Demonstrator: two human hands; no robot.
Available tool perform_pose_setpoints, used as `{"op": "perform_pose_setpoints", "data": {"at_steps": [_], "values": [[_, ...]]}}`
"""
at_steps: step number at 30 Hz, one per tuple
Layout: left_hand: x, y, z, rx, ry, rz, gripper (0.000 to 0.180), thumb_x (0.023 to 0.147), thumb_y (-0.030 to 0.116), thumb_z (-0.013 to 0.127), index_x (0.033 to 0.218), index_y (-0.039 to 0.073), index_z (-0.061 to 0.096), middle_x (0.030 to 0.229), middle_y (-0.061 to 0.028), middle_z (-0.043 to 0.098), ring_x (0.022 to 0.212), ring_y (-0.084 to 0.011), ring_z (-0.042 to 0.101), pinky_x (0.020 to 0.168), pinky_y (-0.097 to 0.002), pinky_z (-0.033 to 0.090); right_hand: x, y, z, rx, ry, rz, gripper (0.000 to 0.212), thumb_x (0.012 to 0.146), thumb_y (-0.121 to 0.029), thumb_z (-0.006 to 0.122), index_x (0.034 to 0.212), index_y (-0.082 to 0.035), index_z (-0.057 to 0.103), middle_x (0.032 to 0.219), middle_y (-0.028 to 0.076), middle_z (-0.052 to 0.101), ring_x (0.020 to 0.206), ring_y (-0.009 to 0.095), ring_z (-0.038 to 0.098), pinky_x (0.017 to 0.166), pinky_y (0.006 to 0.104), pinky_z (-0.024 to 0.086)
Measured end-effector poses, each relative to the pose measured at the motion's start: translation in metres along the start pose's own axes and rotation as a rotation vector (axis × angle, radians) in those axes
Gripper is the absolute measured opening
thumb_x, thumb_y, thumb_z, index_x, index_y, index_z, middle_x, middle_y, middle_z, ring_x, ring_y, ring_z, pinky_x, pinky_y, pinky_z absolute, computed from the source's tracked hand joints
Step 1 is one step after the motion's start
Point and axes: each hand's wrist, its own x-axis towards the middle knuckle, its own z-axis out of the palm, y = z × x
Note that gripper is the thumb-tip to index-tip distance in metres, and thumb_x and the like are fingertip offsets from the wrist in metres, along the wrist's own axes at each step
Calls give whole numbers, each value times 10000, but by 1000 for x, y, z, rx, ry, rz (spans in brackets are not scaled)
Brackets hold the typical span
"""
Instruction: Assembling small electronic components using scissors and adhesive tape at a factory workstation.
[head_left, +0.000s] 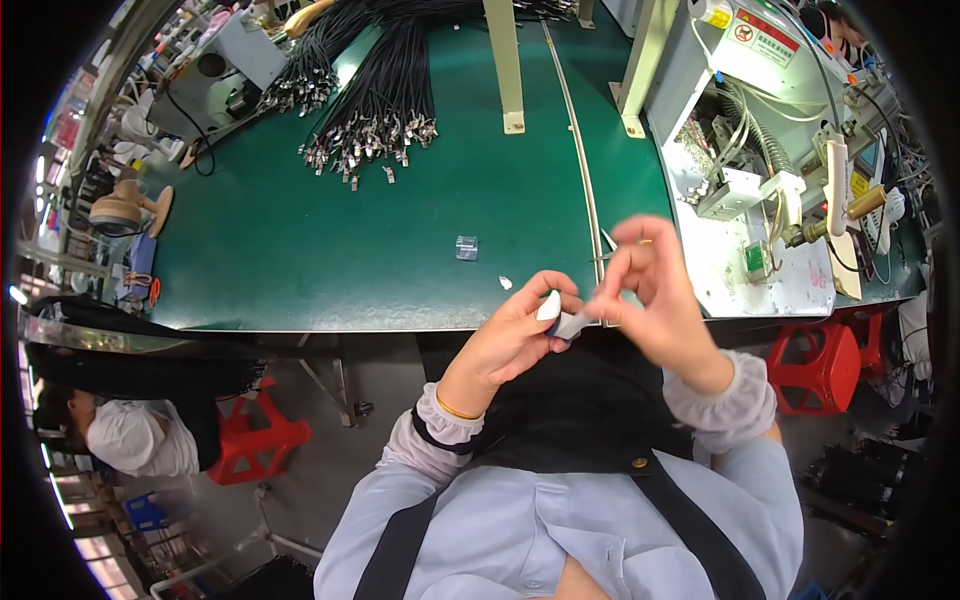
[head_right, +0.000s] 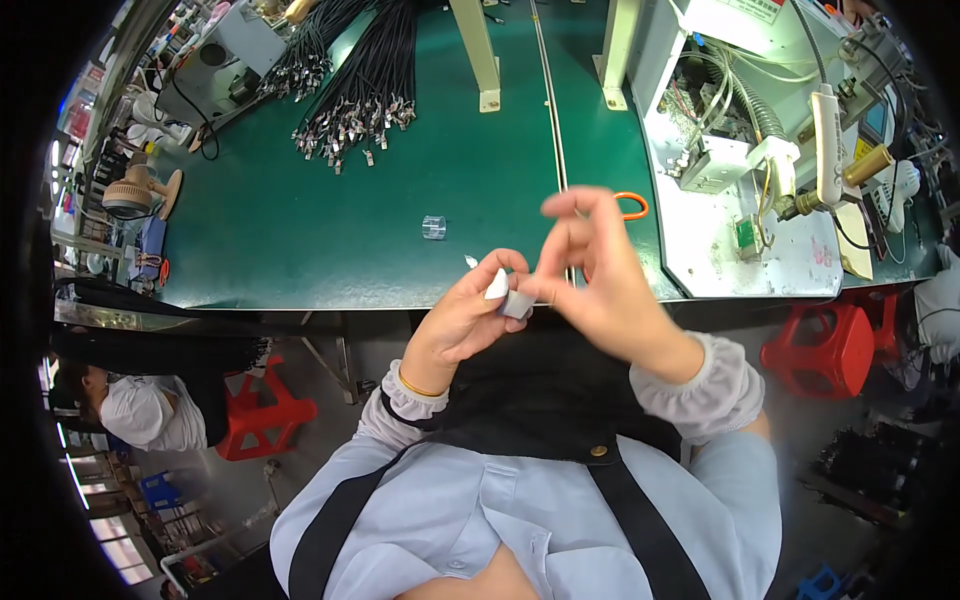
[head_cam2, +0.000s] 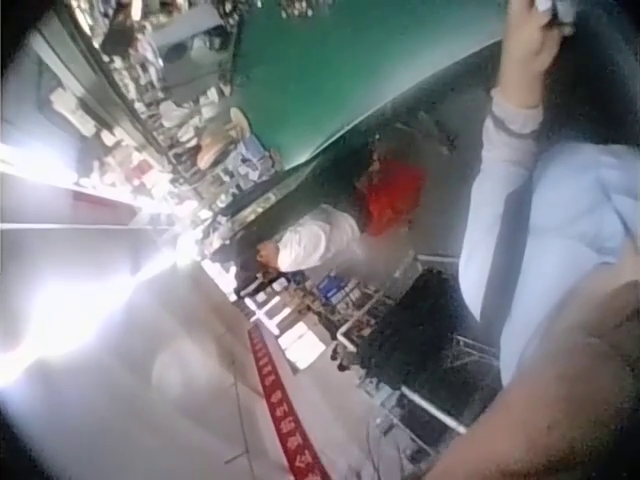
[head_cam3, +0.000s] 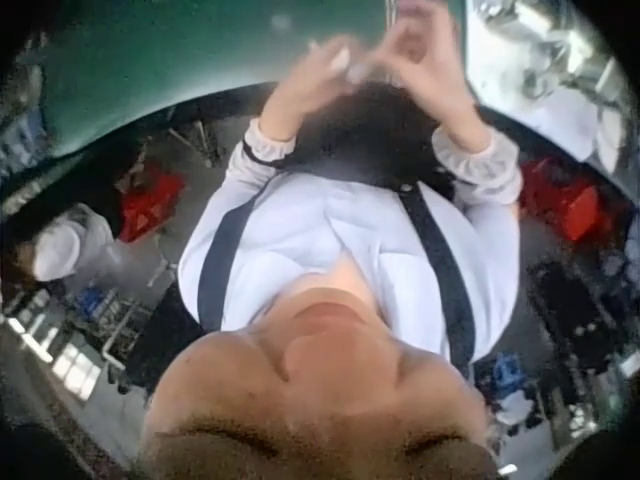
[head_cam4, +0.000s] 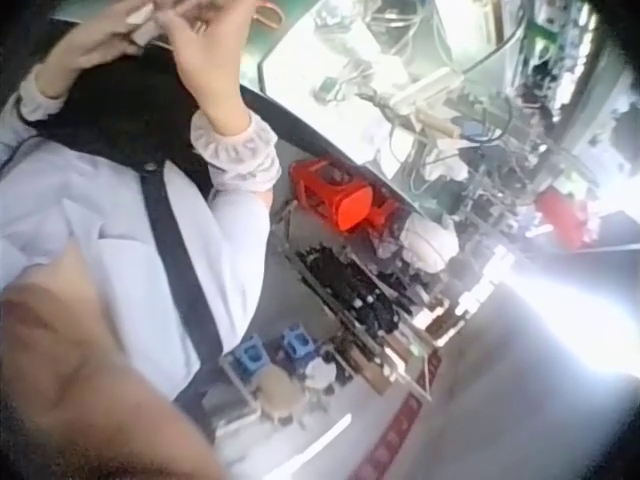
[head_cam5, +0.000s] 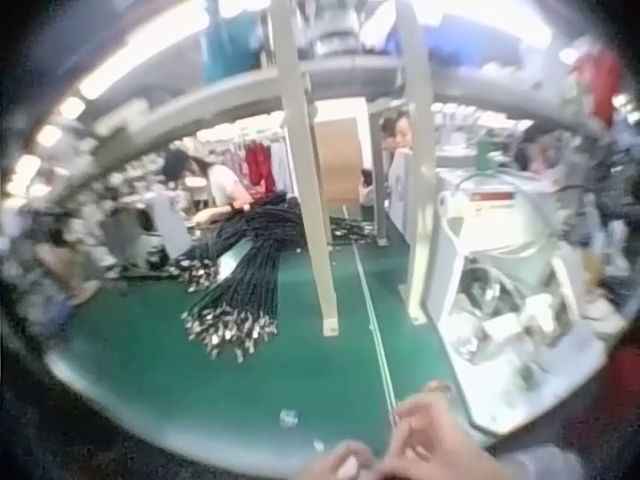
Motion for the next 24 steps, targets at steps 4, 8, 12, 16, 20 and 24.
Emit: {"op": "perform_pose_setpoints", "data": {"at_steps": [4, 8, 12, 16, 20, 24], "values": [[-5, 16, 28, 242, 24, -98, 381, 829, 159, 634, 1165, 81, 474, 957, -58, 575, 848, -179, 576, 729, -300, 476, 17, -6, -13, 32, 10, 160, 612, 704, 42, 682, 1197, -33, 326, 738, 26, 488, 661, 83, 514, 636, 215, 443], [-3, 17, 17, 728, -87, 144, 379, 816, 161, 653, 1163, 64, 537, 1027, -69, 565, 859, -146, 565, 710, -274, 478, 23, -10, -13, 42, -6, 154, 653, 699, 46, 683, 1233, -29, 316, 731, 25, 485, 658, 79, 504, 636, 209, 436], [-6, 26, 27, 1226, 80, 179, 279, 780, 166, 691, 1002, 14, 618, 1016, -59, 562, 812, -105, 543, 674, -238, 462, 25, -9, -12, -11, 15, 87, 667, 690, 55, 682, 1244, -26, 321, 717, 24, 495, 659, 82, 510, 639, 208, 435], [-7, 18, 33, 1330, 330, -5, 222, 758, 158, 708, 890, -9, 649, 977, -55, 551, 795, -88, 526, 651, -225, 456, 20, -7, -5, -174, 18, -12, 665, 681, 69, 681, 1240, -23, 333, 707, 27, 512, 652, 89, 525, 637, 212, 440], [2, 15, 29, 1294, 390, -131, 203, 763, 147, 705, 873, -14, 649, 901, -34, 539, 759, -71, 507, 594, -212, 439, 23, -4, -3, -229, 79, -26, 669, 674, 80, 681, 1237, -22, 335, 697, 31, 525, 639, 98, 542, 625, 218, 448], [-1, 10, 19, 1099, 180, 205, 266, 763, 144, 708, 958, -12, 618, 858, -20, 541, 738, -63, 514, 549, -207, 436, 33, 0, -8, -134, 122, 56, 684, 678, 79, 680, 1251, -21, 322, 686, 30, 525, 635, 104, 561, 617, 219, 455]]}}
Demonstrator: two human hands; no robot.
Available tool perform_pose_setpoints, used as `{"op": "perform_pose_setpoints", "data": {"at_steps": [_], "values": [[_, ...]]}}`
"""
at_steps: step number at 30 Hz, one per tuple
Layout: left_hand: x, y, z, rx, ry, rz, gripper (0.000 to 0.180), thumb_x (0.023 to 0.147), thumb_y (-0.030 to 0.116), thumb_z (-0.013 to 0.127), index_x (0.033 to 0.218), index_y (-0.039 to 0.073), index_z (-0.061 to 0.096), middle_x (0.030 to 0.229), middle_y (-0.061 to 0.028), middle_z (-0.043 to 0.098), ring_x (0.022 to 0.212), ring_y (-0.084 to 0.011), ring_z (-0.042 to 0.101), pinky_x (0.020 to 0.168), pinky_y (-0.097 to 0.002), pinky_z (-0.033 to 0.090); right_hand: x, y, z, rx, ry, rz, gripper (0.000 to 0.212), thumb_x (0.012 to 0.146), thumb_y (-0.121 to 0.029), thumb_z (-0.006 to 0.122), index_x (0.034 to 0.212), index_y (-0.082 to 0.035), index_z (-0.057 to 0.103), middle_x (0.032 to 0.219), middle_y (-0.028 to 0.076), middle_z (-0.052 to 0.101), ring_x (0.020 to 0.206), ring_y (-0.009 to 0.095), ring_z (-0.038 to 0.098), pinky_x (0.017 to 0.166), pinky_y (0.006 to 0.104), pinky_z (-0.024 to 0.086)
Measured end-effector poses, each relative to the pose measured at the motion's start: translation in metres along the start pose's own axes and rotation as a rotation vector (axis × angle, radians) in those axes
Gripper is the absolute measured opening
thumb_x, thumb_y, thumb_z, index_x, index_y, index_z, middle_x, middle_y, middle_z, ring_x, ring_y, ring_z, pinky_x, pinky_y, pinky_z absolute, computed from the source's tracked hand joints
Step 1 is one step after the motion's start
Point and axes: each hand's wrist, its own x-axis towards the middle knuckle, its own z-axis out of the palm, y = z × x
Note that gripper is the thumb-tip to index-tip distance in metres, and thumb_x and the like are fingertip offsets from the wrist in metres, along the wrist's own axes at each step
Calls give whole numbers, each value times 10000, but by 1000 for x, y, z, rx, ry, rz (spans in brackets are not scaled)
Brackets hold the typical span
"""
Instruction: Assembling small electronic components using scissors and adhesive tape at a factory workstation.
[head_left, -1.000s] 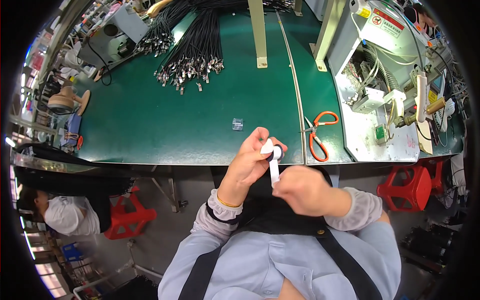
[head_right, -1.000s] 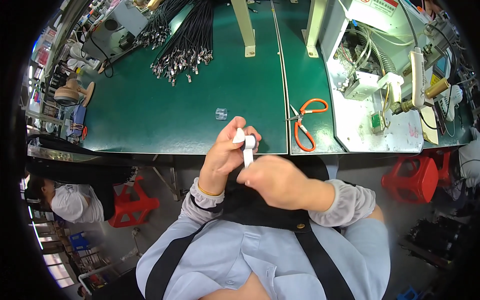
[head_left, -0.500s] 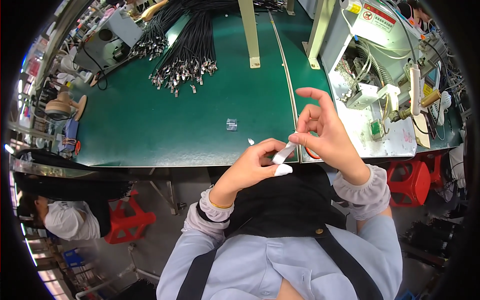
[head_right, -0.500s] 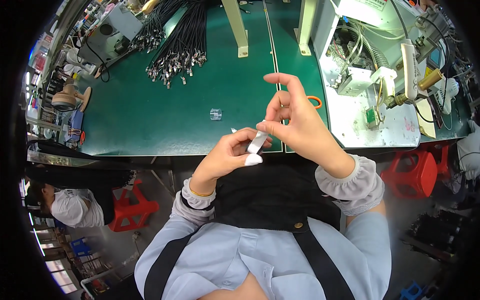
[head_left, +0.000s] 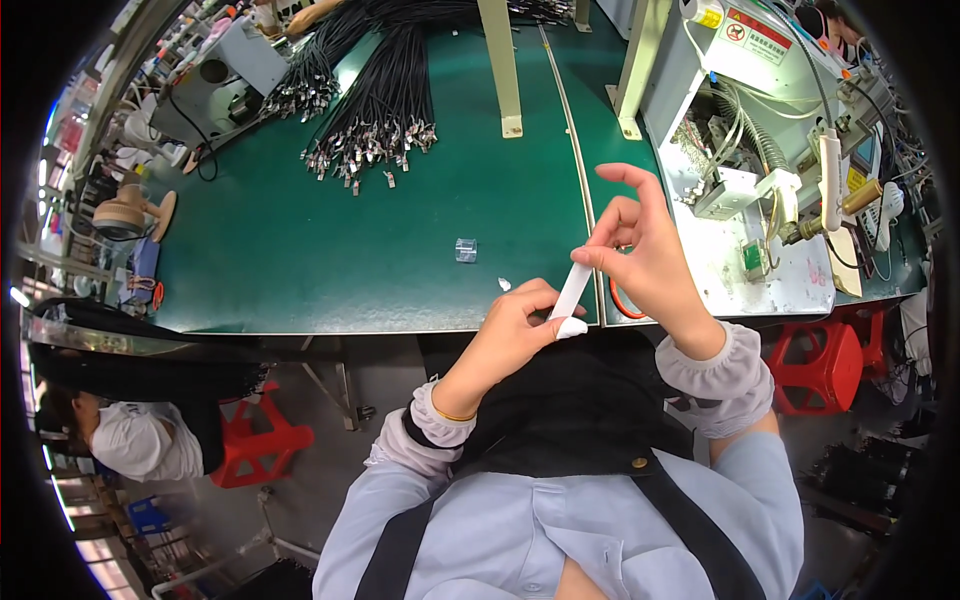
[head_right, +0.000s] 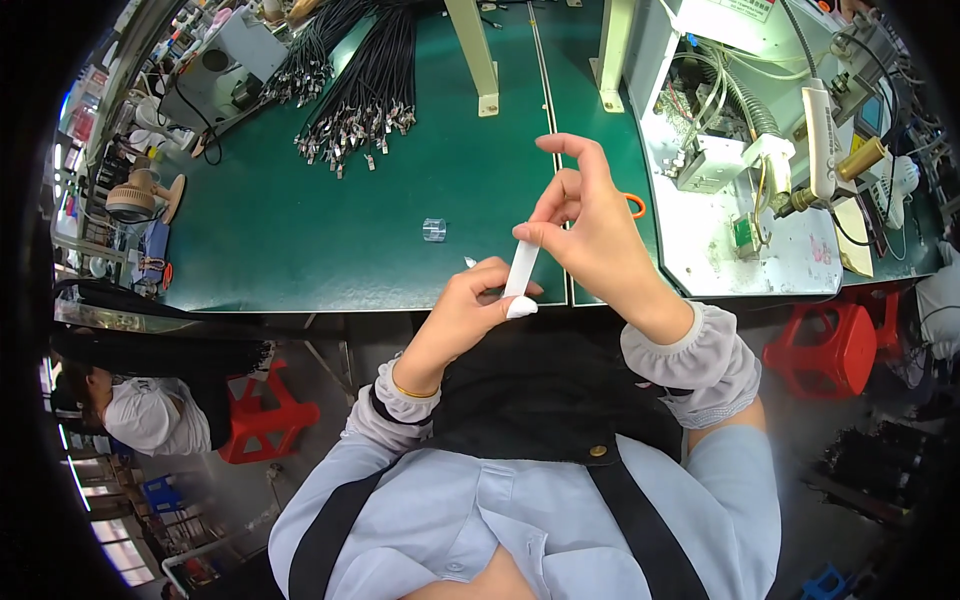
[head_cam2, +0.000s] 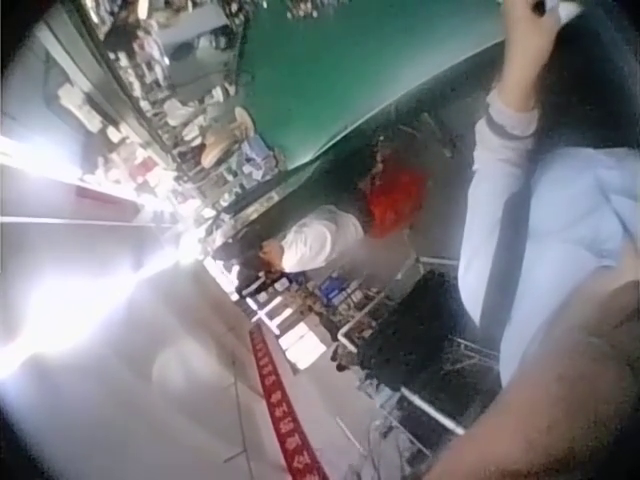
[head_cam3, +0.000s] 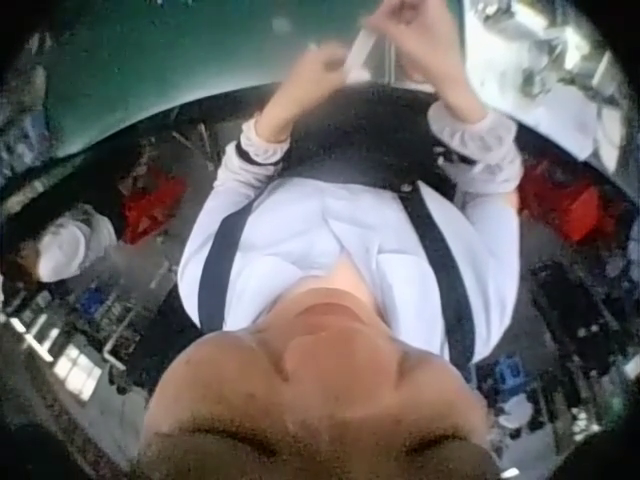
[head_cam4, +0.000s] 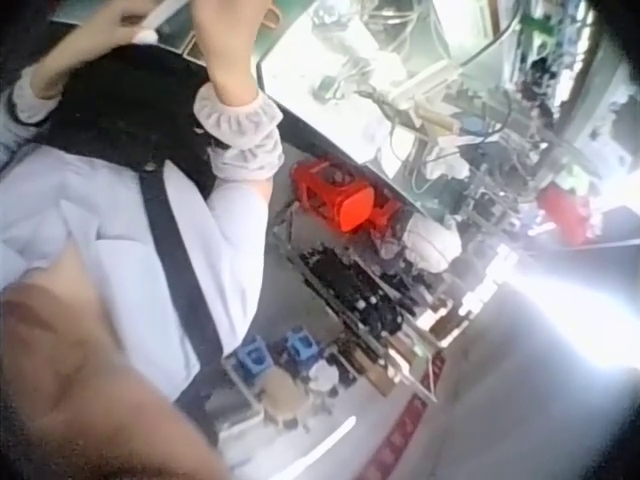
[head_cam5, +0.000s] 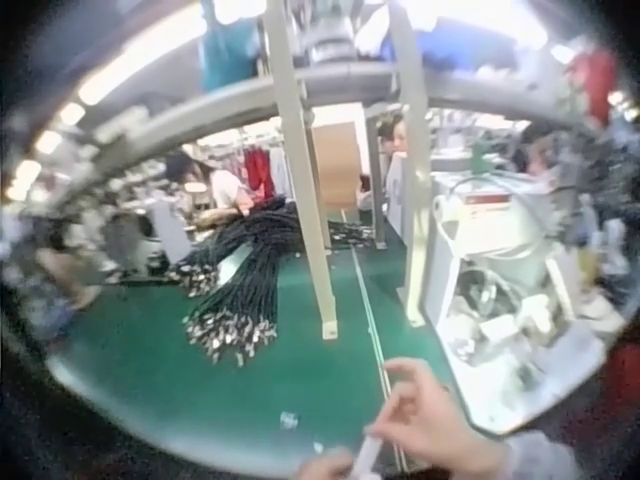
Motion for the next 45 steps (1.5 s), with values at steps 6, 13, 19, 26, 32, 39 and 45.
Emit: {"op": "perform_pose_setpoints", "data": {"at_steps": [6, 13, 19, 26, 32, 39, 45], "values": [[-1, 5, 1, -340, -54, -112, 435, 761, 126, 706, 1130, 2, 510, 803, 3, 530, 682, -57, 515, 534, -193, 438, 8, 16, -4, 171, -31, 144, 711, 694, 68, 676, 1283, -19, 288, 704, 34, 541, 662, 106, 587, 635, 214, 466], [-5, 11, 3, -344, -95, -92, 535, 767, 103, 694, 1225, 20, 429, 718, 19, 496, 587, -49, 486, 492, -175, 402, 5, 36, -6, 163, -27, 176, 655, 748, 11, 655, 1289, -18, 288, 779, 63, 598, 756, 140, 623, 677, 247, 490], [-6, 0, -10, -353, -46, -34, 597, 744, 109, 717, 1253, 30, 416, 871, -26, 564, 749, -85, 538, 643, -215, 433, -3, 54, -42, -555, 174, -140, 513, 767, -56, 645, 1213, -5, 396, 905, 108, 617, 819, 261, 620, 702, 302, 493], [2, 2, -24, -332, 14, 63, 638, 759, 81, 695, 1308, 33, 373, 914, -55, 573, 849, -123, 546, 720, -240, 446, -42, 70, -58, -1029, -45, -252, 364, 698, -81, 682, 1027, -18, 540, 978, 165, 595, 818, 351, 587, 707, 346, 481], [4, 3, -28, -280, 67, 79, 643, 754, 64, 685, 1320, 67, 379, 928, -41, 560, 852, -125, 541, 758, -259, 454, -35, 66, -59, -1096, -181, 28, 303, 647, -26, 646, 931, -24, 541, 828, 122, 587, 750, 317, 573, 676, 361, 460], [1, 2, -30, -162, 74, 138, 623, 730, 9, 654, 1301, 80, 417, 954, -34, 525, 867, -128, 530, 783, -272, 459, -33, 54, -43, -519, -262, -17, 242, 639, -80, 651, 851, -40, 542, 769, 79, 554, 710, 260, 549, 667, 340, 414], [-3, 6, -32, -127, -30, 150, 655, 699, -48, 622, 1308, 44, 397, 1043, -57, 509, 934, -151, 523, 855, -288, 422, -20, 27, -31, -846, -430, -367, 347, 637, -301, 731, 819, -70, 547, 784, 62, 555, 721, 236, 557, 649, 328, 389]]}}
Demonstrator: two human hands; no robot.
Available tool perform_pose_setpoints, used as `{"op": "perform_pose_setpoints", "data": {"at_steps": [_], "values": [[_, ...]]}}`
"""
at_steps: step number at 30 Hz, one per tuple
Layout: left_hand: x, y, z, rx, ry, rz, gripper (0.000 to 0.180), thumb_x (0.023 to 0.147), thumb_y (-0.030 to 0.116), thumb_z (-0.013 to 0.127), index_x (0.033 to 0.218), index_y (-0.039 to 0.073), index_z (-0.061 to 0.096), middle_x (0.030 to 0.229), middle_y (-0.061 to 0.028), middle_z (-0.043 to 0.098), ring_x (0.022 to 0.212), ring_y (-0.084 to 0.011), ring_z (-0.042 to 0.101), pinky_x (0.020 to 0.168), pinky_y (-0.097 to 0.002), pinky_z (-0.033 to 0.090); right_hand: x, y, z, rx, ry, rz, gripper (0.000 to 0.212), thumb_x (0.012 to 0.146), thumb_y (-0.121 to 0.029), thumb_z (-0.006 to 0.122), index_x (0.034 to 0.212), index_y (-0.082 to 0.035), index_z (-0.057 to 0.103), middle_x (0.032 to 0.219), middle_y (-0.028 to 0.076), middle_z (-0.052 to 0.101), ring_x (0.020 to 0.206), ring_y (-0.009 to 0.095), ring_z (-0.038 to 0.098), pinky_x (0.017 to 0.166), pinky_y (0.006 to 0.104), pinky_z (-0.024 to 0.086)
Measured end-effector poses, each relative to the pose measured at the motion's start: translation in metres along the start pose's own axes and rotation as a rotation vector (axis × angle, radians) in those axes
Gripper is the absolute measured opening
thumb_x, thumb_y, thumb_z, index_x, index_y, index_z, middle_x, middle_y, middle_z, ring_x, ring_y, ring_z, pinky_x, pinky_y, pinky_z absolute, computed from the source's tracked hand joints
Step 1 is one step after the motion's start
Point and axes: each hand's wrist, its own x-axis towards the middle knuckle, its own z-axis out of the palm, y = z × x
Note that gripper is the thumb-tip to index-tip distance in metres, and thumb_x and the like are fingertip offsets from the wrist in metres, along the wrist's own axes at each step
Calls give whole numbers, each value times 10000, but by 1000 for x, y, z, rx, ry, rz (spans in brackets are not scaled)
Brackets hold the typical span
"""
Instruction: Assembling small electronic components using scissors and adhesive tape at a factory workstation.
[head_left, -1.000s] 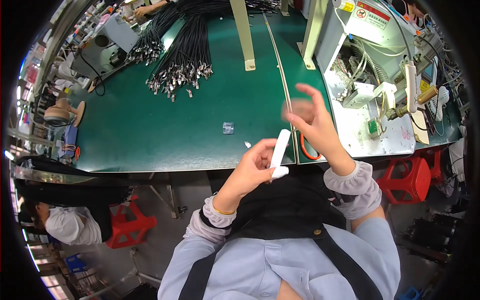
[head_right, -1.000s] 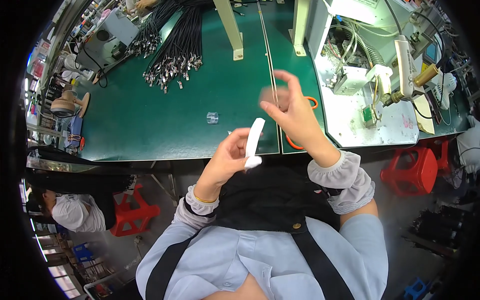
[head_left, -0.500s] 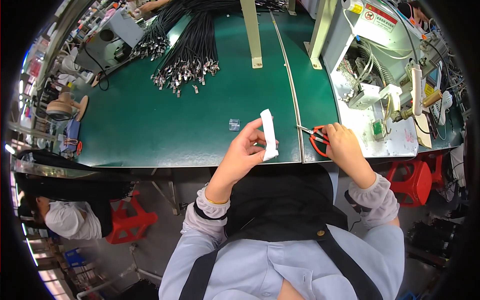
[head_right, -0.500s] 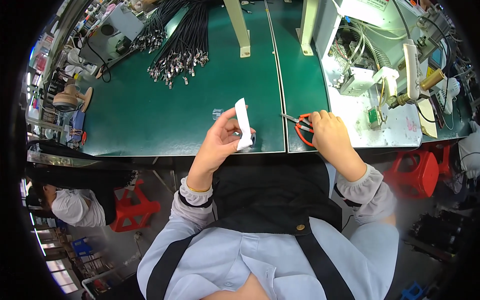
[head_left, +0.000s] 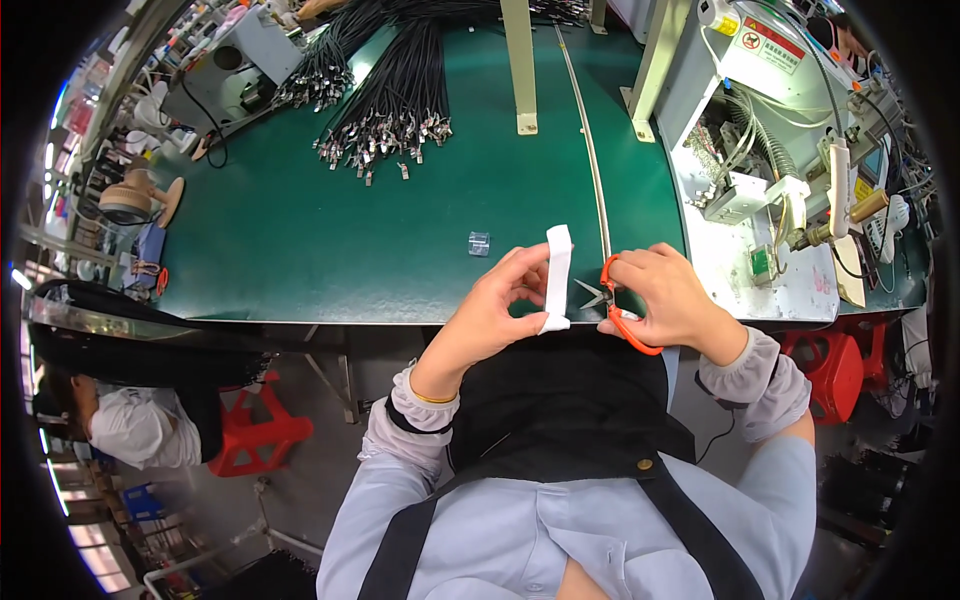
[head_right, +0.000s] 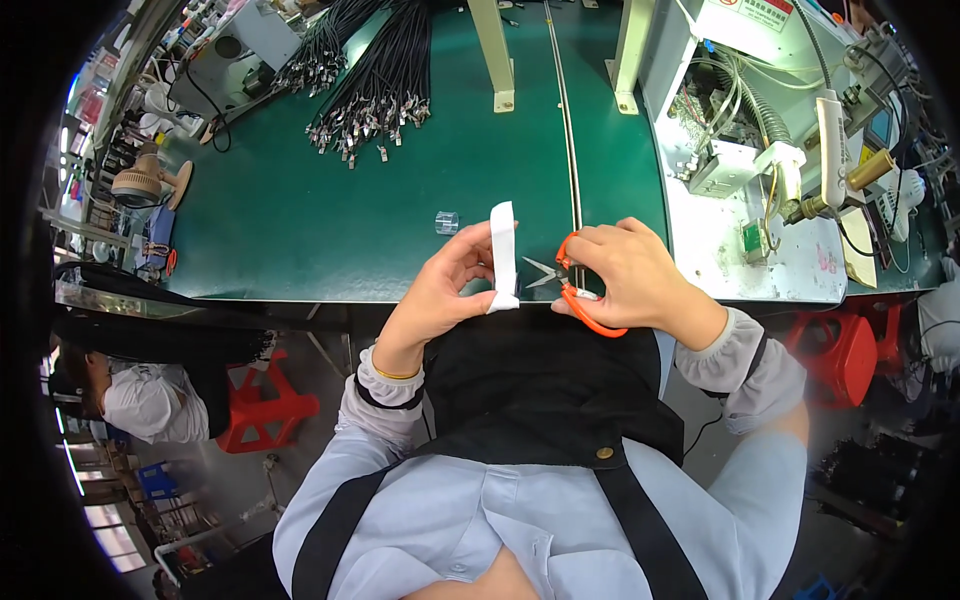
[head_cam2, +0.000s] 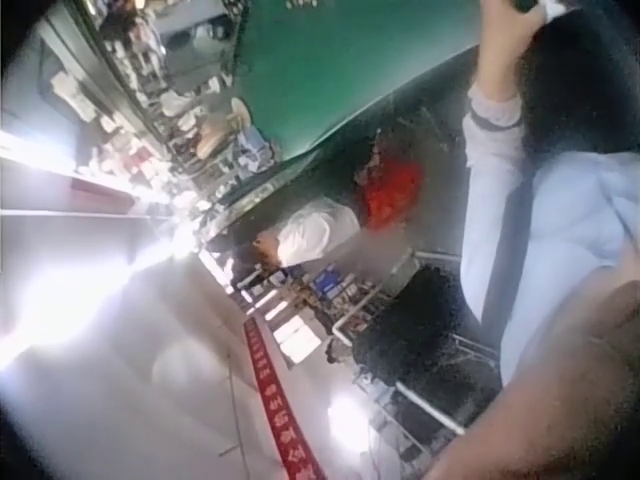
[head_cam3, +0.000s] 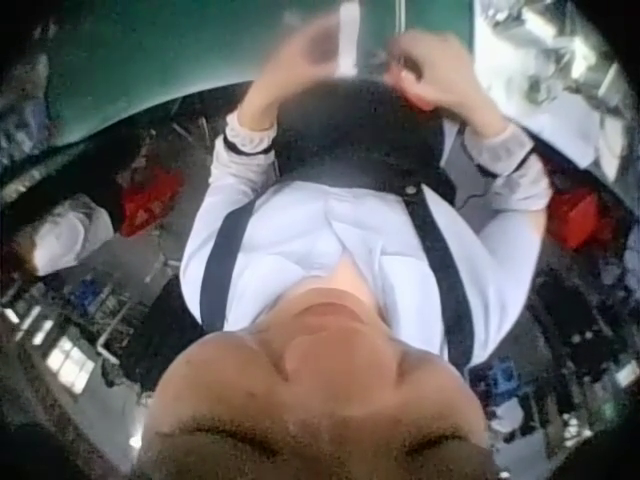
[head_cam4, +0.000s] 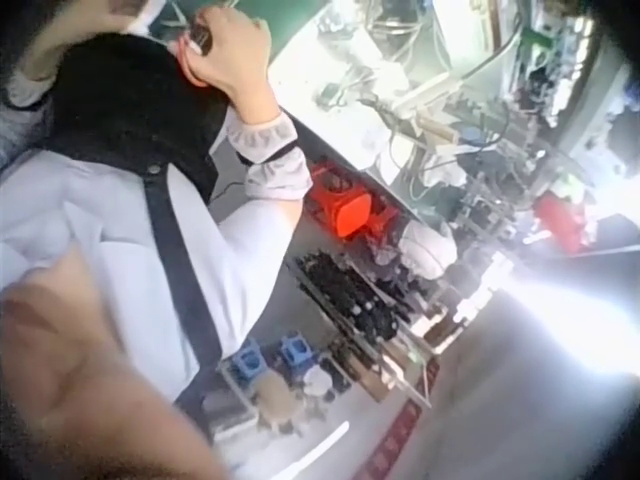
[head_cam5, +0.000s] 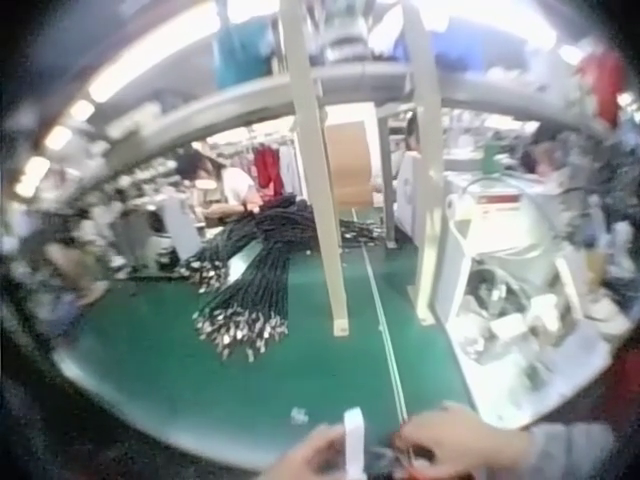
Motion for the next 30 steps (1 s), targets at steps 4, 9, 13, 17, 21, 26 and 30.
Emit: {"op": "perform_pose_setpoints", "data": {"at_steps": [4, 9, 13, 17, 21, 26, 30], "values": [[0, 2, -1, 64, -83, 30, 662, 676, -61, 622, 1296, 33, 410, 1033, -42, 472, 918, -155, 520, 859, -293, 432, 4, -1, 2, -26, -82, -48, 401, 634, -393, 723, 835, -85, 562, 786, 39, 562, 718, 223, 565, 630, 332, 391], [1, 6, -1, 181, -140, 21, 639, 674, -57, 630, 1274, 52, 443, 986, -41, 458, 878, -158, 522, 820, -285, 454, 4, 4, 5, -107, -74, -103, 372, 646, -381, 716, 835, -95, 572, 782, 22, 569, 700, 215, 575, 605, 331, 393], [4, 7, -1, 244, -153, 53, 616, 681, -21, 660, 1257, 87, 471, 925, -42, 483, 824, -157, 523, 749, -267, 467, 3, 8, 4, -116, -102, -101, 359, 656, -387, 705, 830, -100, 576, 774, 19, 574, 686, 212, 582, 586, 325, 394], [7, 4, 1, 251, -172, 46, 630, 679, -19, 662, 1267, 82, 463, 912, -42, 506, 803, -146, 527, 717, -258, 471, 3, 9, 4, -103, -77, -125, 345, 666, -387, 695, 824, -103, 579, 762, 18, 575, 680, 210, 584, 582, 320, 390], [9, 1, 1, 215, -173, -6, 640, 675, -24, 658, 1275, 71, 455, 896, -50, 529, 764, -131, 534, 684, -252, 476, 3, 10, 3, -136, -125, -130, 335, 671, -387, 690, 808, -101, 579, 742, 22, 576, 661, 212, 578, 576, 319, 386], [12, 2, 1, 166, -151, -61, 643, 675, -28, 652, 1279, 59, 450, 868, -60, 541, 721, -115, 539, 658, -251, 479, 0, 13, 4, -169, -173, -122, 302, 671, -359, 686, 779, -99, 578, 691, 20, 568, 611, 216, 564, 555, 317, 380], [14, 1, 2, 130, -140, -83, 640, 678, -28, 649, 1279, 55, 448, 862, -59, 542, 720, -111, 538, 657, -250, 479, -4, 17, 11, -175, -153, -96, 271, 670, -339, 683, 759, -103, 583, 637, 11, 557, 566, 222, 551, 544, 312, 381]]}}
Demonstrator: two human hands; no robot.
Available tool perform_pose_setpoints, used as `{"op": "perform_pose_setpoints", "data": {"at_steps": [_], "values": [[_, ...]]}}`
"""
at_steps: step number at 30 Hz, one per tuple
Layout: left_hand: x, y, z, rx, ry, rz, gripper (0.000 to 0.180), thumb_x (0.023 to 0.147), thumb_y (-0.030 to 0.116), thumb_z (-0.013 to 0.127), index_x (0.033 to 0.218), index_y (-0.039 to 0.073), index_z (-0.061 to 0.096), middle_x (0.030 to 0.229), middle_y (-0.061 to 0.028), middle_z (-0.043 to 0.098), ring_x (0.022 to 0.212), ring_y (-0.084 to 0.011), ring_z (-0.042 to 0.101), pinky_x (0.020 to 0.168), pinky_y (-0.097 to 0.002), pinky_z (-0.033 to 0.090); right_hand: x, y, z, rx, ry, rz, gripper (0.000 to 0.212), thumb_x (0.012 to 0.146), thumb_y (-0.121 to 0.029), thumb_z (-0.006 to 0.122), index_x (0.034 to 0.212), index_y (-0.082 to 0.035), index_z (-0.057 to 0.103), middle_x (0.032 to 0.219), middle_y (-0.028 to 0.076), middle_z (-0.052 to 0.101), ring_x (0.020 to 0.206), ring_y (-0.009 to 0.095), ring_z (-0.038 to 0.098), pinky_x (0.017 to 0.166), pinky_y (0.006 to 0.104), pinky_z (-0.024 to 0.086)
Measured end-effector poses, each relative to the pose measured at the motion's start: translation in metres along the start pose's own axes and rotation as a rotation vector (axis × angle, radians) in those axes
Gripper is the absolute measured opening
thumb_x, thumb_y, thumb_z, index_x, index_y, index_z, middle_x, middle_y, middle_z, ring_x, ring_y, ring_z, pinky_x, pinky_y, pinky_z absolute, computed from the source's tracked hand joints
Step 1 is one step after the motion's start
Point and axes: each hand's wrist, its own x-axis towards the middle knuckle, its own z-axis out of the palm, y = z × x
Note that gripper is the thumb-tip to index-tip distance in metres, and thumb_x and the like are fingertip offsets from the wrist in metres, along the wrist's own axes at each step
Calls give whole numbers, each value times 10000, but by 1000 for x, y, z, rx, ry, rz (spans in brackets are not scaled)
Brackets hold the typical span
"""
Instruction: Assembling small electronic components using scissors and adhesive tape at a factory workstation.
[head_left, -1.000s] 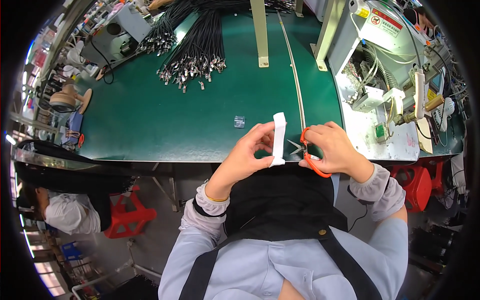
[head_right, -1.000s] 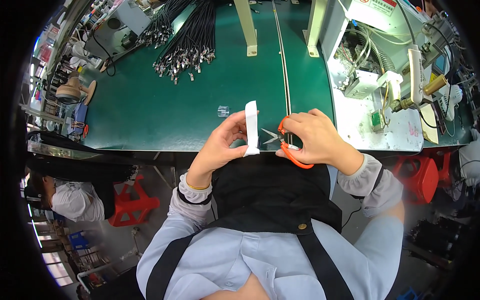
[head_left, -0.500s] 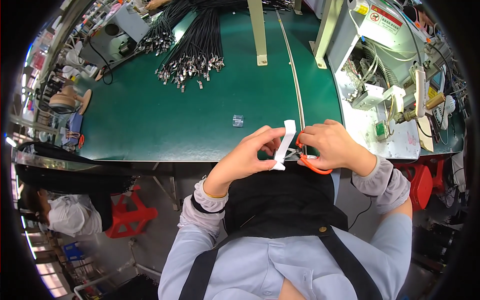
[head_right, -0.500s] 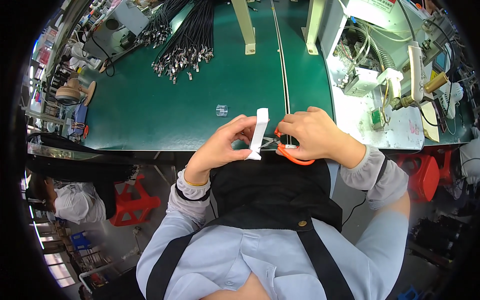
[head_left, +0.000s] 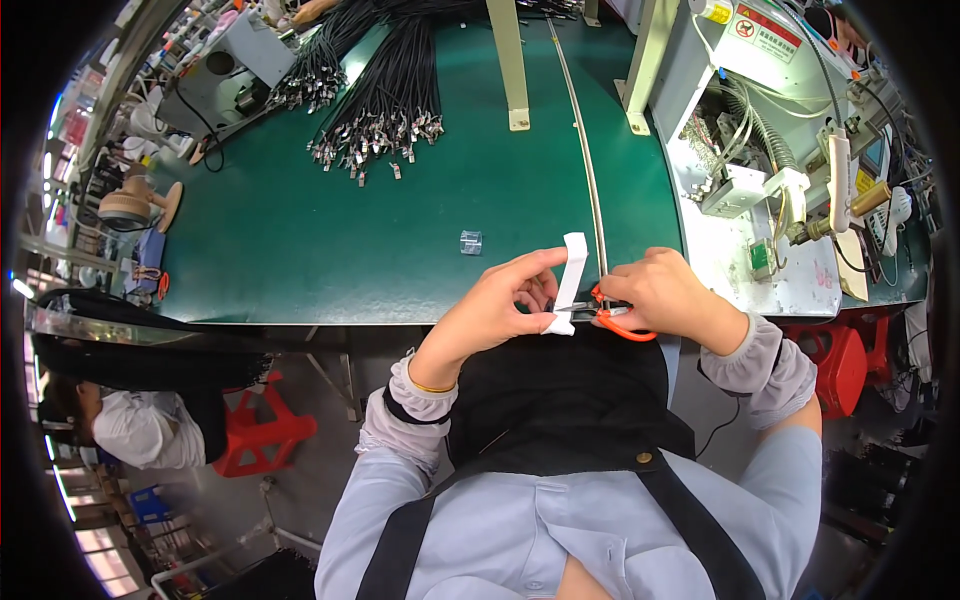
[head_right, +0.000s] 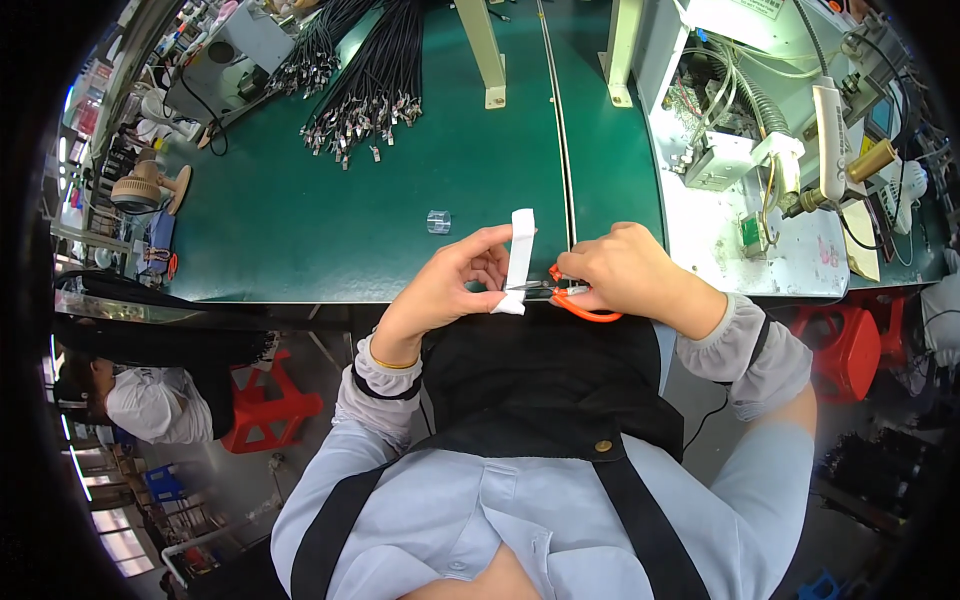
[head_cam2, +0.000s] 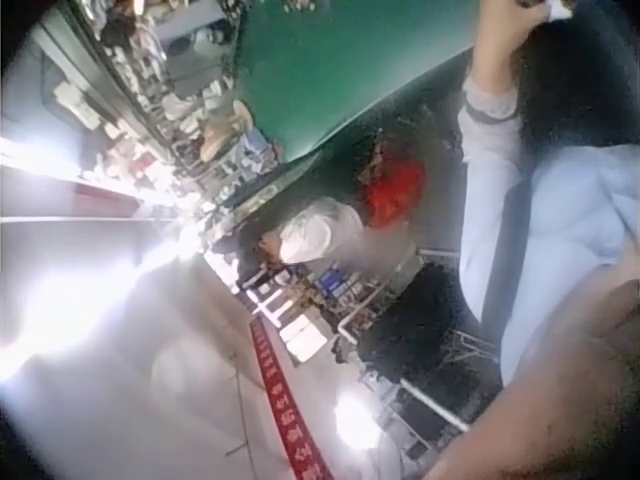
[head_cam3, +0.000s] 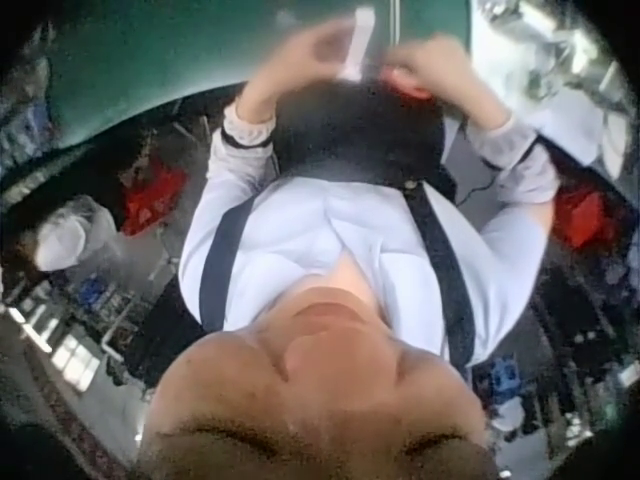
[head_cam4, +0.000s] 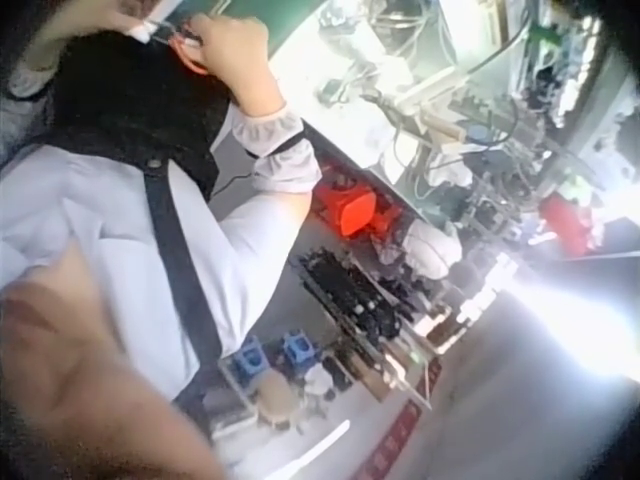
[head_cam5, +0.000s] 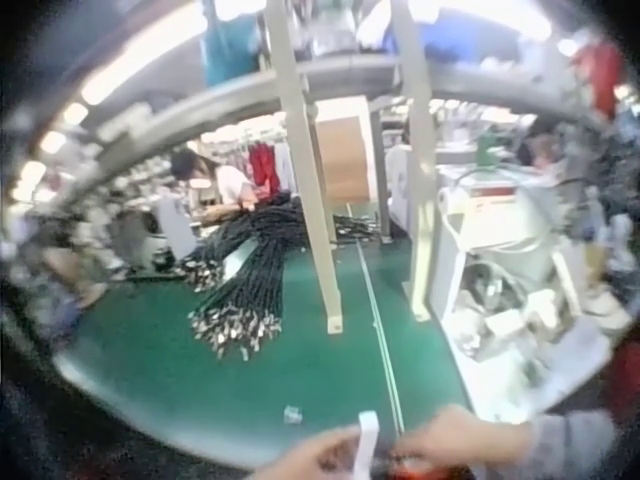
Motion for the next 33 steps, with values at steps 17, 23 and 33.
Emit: {"op": "perform_pose_setpoints", "data": {"at_steps": [17, 23, 33], "values": [[7, -9, 1, -198, -92, -18, 663, 694, -35, 651, 1305, 44, 407, 892, -36, 534, 732, -92, 528, 681, -229, 472, -7, 3, 10, 131, 39, 39, 327, 680, -429, 699, 719, -118, 607, 549, 10, 534, 499, 222, 514, 529, 304, 365], [7, -12, 0, -336, -180, -60, 698, 701, -52, 638, 1333, 20, 351, 1069, -88, 531, 891, -126, 551, 762, -266, 475, -7, 3, 9, 139, -2, 6, 327, 681, -407, 711, 679, -110, 575, 537, 23, 522, 499, 240, 503, 523, 309, 356], [9, -19, 3, -581, -229, -62, 776, 690, -41, 697, 1354, 32, 303, 1243, -124, 472, 1054, -177, 536, 854, -309, 476, -6, 0, 7, 203, -1, 27, 338, 681, -379, 716, 639, -94, 539, 536, 25, 516, 510, 254, 498, 533, 318, 360]]}}
